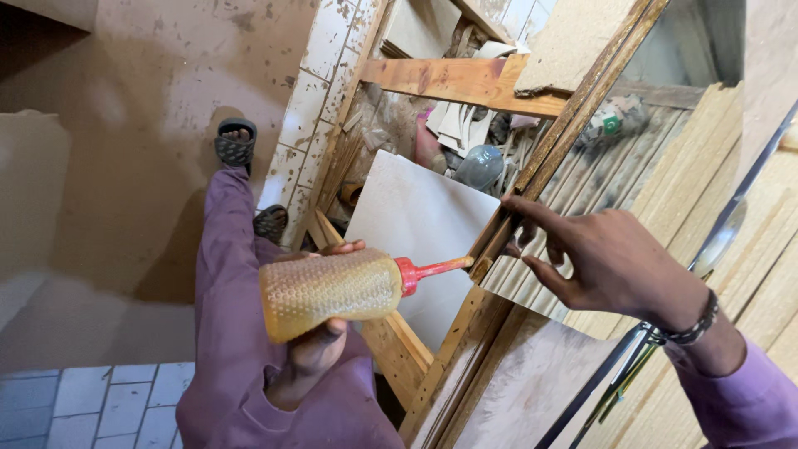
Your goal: The person applies glue from a squeeze bottle along the edges of a wooden frame holding a mirror. They repeatedly squeeze glue and spread it with a finger along the frame's perimeter, then place a second mirror piece onto the glued area.
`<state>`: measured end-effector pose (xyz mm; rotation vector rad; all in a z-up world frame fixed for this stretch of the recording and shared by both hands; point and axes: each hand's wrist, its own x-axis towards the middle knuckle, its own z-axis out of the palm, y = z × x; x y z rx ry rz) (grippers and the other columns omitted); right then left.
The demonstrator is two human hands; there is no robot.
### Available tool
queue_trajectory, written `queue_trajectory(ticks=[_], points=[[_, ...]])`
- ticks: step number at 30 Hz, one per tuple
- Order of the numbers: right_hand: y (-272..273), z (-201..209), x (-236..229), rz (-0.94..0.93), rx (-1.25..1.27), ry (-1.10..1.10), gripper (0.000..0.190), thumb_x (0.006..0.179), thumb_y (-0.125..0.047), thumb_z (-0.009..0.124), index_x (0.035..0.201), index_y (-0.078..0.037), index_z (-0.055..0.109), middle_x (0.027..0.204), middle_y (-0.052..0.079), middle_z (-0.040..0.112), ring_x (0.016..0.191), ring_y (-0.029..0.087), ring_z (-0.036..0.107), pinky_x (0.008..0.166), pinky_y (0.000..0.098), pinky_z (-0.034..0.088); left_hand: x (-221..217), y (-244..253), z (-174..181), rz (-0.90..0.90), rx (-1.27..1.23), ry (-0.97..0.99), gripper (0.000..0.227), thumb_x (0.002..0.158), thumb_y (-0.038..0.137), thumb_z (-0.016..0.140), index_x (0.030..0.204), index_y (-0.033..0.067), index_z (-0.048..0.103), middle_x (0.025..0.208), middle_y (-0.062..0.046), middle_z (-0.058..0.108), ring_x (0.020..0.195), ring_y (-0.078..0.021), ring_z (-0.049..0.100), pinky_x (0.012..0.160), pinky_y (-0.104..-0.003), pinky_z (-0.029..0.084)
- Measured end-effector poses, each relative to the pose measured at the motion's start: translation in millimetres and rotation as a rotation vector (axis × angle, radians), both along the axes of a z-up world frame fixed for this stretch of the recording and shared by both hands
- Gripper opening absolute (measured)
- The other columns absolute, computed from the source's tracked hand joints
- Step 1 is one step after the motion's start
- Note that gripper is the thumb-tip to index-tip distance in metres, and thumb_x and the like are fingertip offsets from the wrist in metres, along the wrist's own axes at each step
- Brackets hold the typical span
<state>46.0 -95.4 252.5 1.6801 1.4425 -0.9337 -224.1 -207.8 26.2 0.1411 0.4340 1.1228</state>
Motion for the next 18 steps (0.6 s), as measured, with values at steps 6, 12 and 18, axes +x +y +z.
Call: queue_trajectory(ticks=[6, 12, 18], points=[[-11, -3, -21, 0.051, 0.013, 0.118, 0.083, 0.078, -0.027, 0.069, 0.156, -0.023, 0.041, 0.057, 0.007, 0.066, 0.044, 0.027, 0.066, 0.047, 0.0415, 0.053, 2, -11, -10, 0.018, -0.026, -0.039, 0.073, 0.097, 0.030, 0.082, 0.154, 0.0135, 0.040, 0.159, -0.017, 0.044, 0.156, -0.0411, 0.037, 0.133, -0.062, 0.026], [-28, -7, -40, 0.151, -0.205, 0.028, 0.085, 0.085, -0.030, 0.066, 0.163, -0.023, 0.033, 0.052, 0.010, 0.063, 0.045, 0.025, 0.063, 0.052, 0.0392, 0.052, 5, -16, -14, 0.049, -0.099, -0.049, 0.075, 0.094, 0.030, 0.082, 0.153, 0.0044, 0.043, 0.156, -0.018, 0.047, 0.154, -0.0404, 0.039, 0.130, -0.062, 0.029], [-47, -15, -16, -0.169, -0.160, 0.456, 0.063, 0.089, -0.030, 0.069, 0.147, -0.015, 0.051, 0.064, -0.004, 0.073, 0.041, 0.013, 0.062, 0.046, 0.0318, 0.053, -13, -9, -25, 0.043, -0.297, -0.077, 0.077, 0.092, 0.031, 0.079, 0.153, 0.0060, 0.040, 0.158, -0.019, 0.045, 0.150, -0.0340, 0.039, 0.126, -0.053, 0.033]])
